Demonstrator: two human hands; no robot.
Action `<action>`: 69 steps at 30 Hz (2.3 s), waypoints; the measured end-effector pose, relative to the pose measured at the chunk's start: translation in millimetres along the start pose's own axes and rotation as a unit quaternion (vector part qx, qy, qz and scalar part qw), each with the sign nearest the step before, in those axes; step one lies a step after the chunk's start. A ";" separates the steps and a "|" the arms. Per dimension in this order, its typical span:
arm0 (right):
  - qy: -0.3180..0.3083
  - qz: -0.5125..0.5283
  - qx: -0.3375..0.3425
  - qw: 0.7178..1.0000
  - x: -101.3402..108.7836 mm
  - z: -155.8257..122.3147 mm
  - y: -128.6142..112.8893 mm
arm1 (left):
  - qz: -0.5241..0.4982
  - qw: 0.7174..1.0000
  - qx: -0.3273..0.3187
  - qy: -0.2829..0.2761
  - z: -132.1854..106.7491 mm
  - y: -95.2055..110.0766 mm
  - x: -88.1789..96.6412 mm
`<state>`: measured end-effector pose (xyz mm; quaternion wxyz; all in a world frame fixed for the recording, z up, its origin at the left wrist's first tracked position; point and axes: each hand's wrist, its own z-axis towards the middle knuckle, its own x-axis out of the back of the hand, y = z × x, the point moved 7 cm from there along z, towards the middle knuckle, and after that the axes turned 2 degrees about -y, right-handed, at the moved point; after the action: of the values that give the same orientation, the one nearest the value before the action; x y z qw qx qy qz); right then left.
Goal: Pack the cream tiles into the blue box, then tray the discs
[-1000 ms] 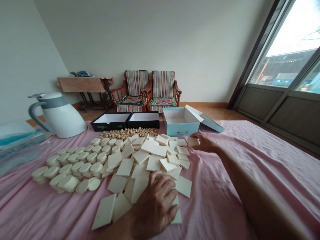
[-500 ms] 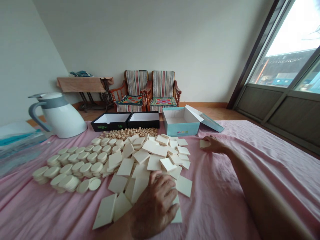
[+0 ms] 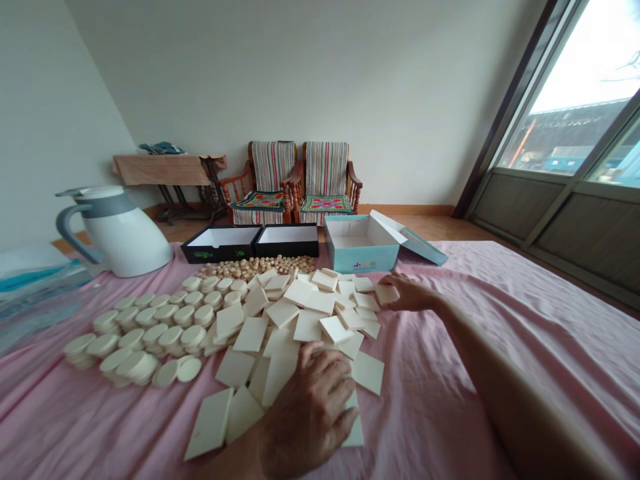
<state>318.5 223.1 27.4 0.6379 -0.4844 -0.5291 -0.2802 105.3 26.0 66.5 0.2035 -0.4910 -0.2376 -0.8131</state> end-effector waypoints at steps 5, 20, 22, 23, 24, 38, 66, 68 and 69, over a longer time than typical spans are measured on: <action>0.052 0.049 -0.011 0.997 5.7 16.7 -5.2 | -0.011 1.000 -0.002 -0.001 -0.1 0.2 0.2; -0.019 -0.063 -0.144 0.987 -13.6 72.7 -36.4 | -0.006 1.000 -0.006 0.006 -2.9 -0.4 0.5; -0.005 -0.063 -0.149 0.987 -11.6 71.3 -38.5 | -0.010 1.000 -0.006 0.006 -3.5 -1.2 0.4; 0.007 -0.062 -0.149 0.987 -9.3 69.3 -40.3 | -0.013 1.000 -0.007 0.007 -3.6 -1.5 0.5; 0.023 -0.062 -0.148 0.987 -5.5 66.3 -42.4 | -0.016 1.000 -0.008 0.007 -3.7 -1.6 0.7; 0.013 -0.062 0.018 0.998 15.1 -5.2 -22.2 | -0.013 1.000 -0.004 0.009 -1.0 -0.5 1.9; 0.100 0.085 0.055 0.990 11.6 -10.8 -2.6 | 0.000 1.000 -0.001 -0.028 1.6 1.3 1.2; 0.103 0.109 0.072 0.986 13.5 -11.0 1.1 | 0.002 1.000 -0.001 -0.030 2.0 1.6 2.0; 0.099 0.112 0.076 0.986 13.2 -11.0 3.2 | 0.006 1.000 -0.002 -0.030 2.4 1.9 2.6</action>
<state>329.4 216.3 39.1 0.7496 -0.4602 -0.4257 -0.2124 106.9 25.5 70.1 0.1999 -0.5168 -0.2387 -0.7975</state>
